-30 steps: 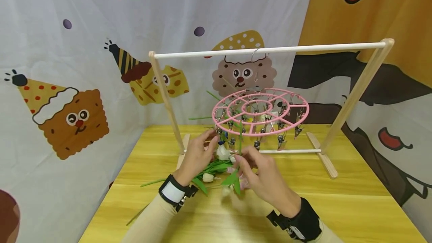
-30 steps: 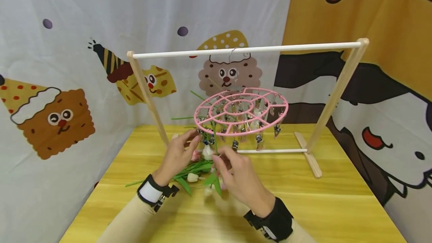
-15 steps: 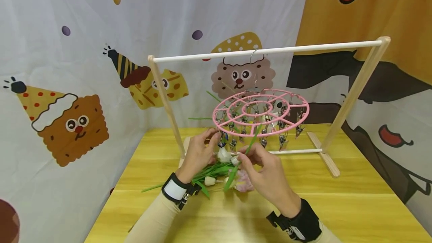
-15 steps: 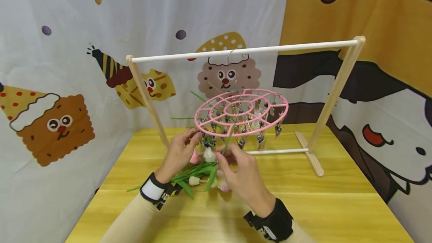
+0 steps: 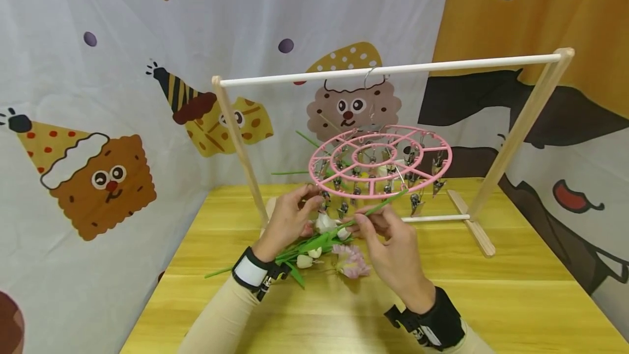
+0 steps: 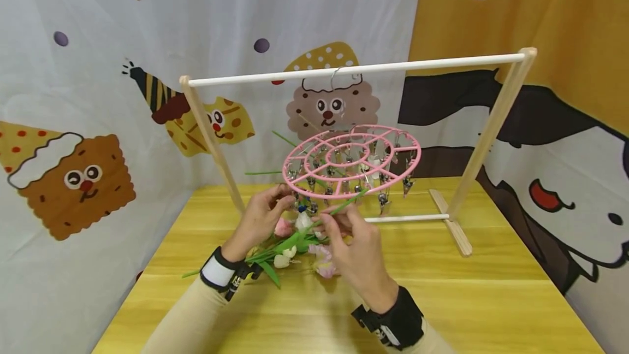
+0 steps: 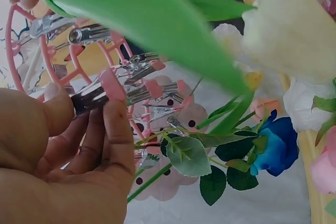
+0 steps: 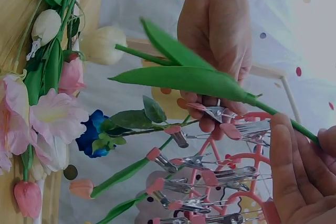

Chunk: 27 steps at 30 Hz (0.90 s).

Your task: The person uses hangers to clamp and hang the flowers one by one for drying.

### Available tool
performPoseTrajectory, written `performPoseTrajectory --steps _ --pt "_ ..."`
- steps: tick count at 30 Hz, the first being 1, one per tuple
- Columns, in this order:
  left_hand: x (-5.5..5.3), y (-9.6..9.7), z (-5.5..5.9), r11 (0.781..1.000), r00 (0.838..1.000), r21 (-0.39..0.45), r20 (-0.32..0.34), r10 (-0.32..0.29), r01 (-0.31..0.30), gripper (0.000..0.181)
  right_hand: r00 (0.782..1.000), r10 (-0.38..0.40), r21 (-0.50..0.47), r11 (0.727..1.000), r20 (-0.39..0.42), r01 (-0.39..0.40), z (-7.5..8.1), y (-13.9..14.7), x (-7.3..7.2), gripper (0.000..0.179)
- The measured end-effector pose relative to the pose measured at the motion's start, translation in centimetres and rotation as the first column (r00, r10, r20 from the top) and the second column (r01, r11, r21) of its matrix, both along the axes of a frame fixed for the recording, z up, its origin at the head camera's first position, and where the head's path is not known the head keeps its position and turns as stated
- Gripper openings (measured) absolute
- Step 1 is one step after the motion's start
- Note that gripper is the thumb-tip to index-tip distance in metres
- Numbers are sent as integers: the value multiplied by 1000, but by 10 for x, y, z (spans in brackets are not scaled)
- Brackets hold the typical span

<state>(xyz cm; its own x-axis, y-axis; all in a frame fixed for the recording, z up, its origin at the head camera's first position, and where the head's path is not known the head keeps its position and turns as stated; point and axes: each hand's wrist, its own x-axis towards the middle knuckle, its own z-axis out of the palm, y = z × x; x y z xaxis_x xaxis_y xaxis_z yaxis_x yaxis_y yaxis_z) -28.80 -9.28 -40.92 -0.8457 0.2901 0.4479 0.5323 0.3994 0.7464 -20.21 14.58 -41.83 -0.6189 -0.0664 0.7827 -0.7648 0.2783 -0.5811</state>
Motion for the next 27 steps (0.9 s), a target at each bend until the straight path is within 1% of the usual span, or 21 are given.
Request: performPoseTrajectory --steps 6,9,13,16,20,26,27 --pt "-1 -1 2 999 999 9 11 -52 52 21 999 -31 -34 999 -23 30 -2 0 -4 29" --pt "0 -2 2 998 998 30 30 -62 61 19 999 -36 -49 998 -19 35 -4 0 -5 30" --pt "1 -2 2 997 998 68 50 -45 41 15 1000 -12 -70 997 -3 12 -7 -2 -8 30" --pt "1 -2 1 995 999 99 32 -32 29 11 1000 2 -94 996 20 0 -8 -5 -9 25" --pt "0 -2 1 990 1000 143 6 -8 7 7 999 -22 -107 994 44 27 -8 -8 -11 21" --pt "-1 -3 0 978 999 205 -8 46 -43 1 997 -43 -93 995 63 48 -9 -11 -13 21" --pt "-1 -2 0 975 999 217 -12 52 -48 3 997 -42 -92 995 68 48 -9 -11 -13 21"
